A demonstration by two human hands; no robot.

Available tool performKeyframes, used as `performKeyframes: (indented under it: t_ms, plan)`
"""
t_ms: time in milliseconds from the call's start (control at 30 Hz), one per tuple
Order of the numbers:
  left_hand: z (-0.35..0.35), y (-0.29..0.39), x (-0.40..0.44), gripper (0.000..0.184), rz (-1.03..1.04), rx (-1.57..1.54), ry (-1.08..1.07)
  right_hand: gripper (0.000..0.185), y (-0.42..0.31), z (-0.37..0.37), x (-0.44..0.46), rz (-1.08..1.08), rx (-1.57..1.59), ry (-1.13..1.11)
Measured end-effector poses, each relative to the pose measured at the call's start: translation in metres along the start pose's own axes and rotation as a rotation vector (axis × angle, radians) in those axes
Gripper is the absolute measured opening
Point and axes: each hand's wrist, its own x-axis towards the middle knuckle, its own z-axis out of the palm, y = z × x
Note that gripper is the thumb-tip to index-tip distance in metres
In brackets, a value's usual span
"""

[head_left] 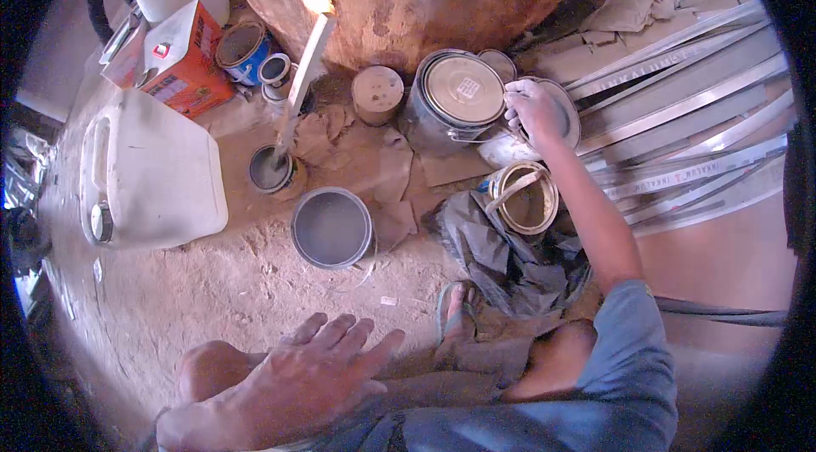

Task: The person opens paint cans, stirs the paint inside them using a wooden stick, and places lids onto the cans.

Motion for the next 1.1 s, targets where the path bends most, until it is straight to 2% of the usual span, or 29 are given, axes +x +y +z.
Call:
performKeyframes:
  t_ms: [233,300,433,500,567,833,900,933,1000,1033,1100]
  plan:
    - [-0.01,0.006,0.004,0.06,0.016,0.02,-0.045,0.017,0.022,0.003,0.02,0.028,0.03,-0.003]
    - [-0.011,0.007,0.004,0.059,0.014,0.032,-0.051,0.019,0.023,0.005,0.018,-0.096,-0.069,0.028]
    - [-0.01,0.007,0.001,0.06,0.009,0.005,0.002,0.019,0.025,0.008,0.022,-0.171,-0.108,0.09]
    - [-0.008,0.007,-0.002,0.061,-0.013,-0.015,0.031,0.018,0.045,0.011,0.041,-0.296,-0.284,0.136]
    - [-0.002,0.004,-0.004,0.065,0.027,0.105,0.095,0.019,0.028,0.011,0.026,-0.292,-0.276,0.1]
    - [-0.003,0.009,-0.008,0.062,-0.016,0.06,0.075,0.019,0.007,0.012,0.014,-0.195,-0.26,0.058]
    - [-0.002,0.009,-0.013,0.062,-0.039,0.068,0.087,0.02,0.006,0.012,0.011,-0.376,-0.481,0.186]
    - [0.0,0.007,-0.015,0.063,-0.03,0.12,0.095,0.02,0.007,0.014,0.014,-0.389,-0.47,0.171]
    - [0.004,0.007,-0.021,0.063,-0.041,0.177,0.107,0.021,0.004,0.025,0.021,-0.694,-0.298,0.311]
    - [0.006,0.01,-0.023,0.064,-0.046,0.176,0.104,0.021,-0.008,0.038,0.019,-0.705,-0.285,0.301]
    - [0.007,0.012,-0.025,0.064,-0.06,0.176,0.101,0.022,-0.036,0.07,0.003,-0.992,-0.284,0.135]
